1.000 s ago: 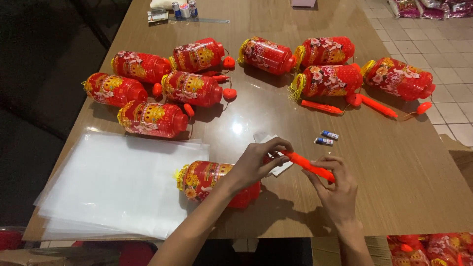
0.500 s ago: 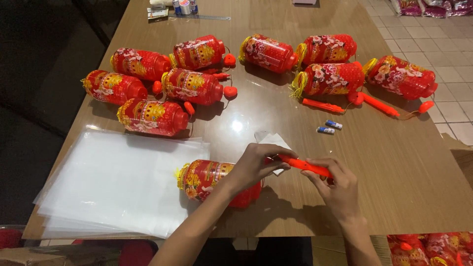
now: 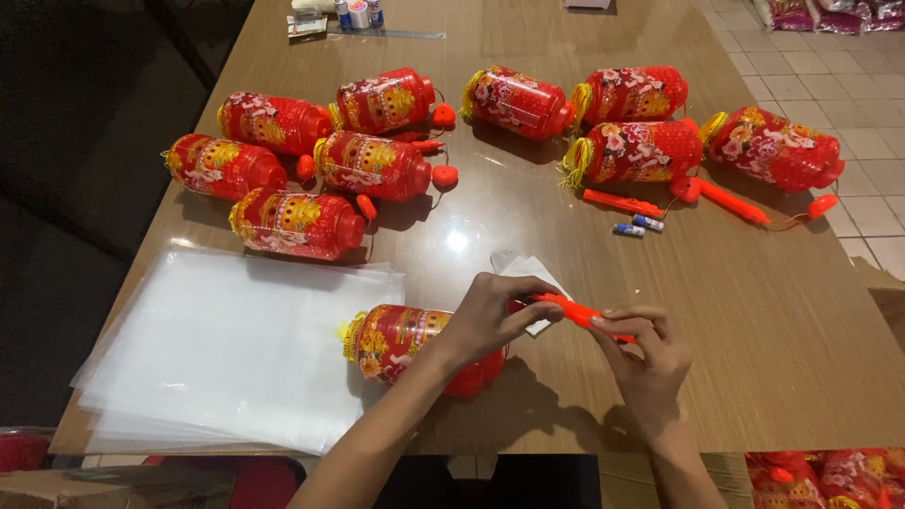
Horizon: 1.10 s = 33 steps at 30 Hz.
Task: Assembling and cleaning red lanterns by wiping them with a cloth, attaching handles, and placing them in plastic bags.
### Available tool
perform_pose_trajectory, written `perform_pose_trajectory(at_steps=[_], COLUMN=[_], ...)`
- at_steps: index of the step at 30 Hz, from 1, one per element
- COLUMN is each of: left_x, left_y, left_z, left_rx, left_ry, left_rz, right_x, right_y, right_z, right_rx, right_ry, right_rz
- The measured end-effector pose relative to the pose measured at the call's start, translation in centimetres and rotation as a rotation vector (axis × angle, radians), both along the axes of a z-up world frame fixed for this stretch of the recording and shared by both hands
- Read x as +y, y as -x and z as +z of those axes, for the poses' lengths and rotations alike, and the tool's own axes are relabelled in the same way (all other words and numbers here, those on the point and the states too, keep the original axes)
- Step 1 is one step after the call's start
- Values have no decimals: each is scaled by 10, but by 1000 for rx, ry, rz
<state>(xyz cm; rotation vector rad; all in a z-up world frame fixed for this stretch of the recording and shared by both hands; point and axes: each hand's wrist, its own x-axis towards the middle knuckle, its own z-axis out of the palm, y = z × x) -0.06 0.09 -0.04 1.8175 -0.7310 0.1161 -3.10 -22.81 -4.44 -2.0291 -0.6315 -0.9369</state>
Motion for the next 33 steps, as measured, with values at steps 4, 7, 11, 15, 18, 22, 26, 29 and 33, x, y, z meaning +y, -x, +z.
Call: perform_pose_trajectory(at_steps=[4,7,11,15,18,22,26,29,33], left_x=[1,0,0,0,0,-1,0,0,-1], left_y=[3,6,7,3,5,5,3,-2,2], left_z=[10,15,13,7,12,12,9,-5,0], left_rx=[28,72,90,94,106,89,125,13,15], left_ry=[31,46,35,28,28,-7,3,-26,-33], left_rz=[5,1,10,45,30,29,72,15,16], right_x=[-2,-12,-13,-8,-16,-18,-24,-31,-27], right_y=[-6,-13,-14,-12,-16,-14,-11,-9,-6], right_z=[12,-2,1,18,8,1,-5,-9,-4], right_rx=[124,253,356,422,398,442,435,505,669], right_ry=[69,90,94,40,94,92,82,168,138], right_rz=[-51,-80,-40,32,-12,-27,-24,-78,-81])
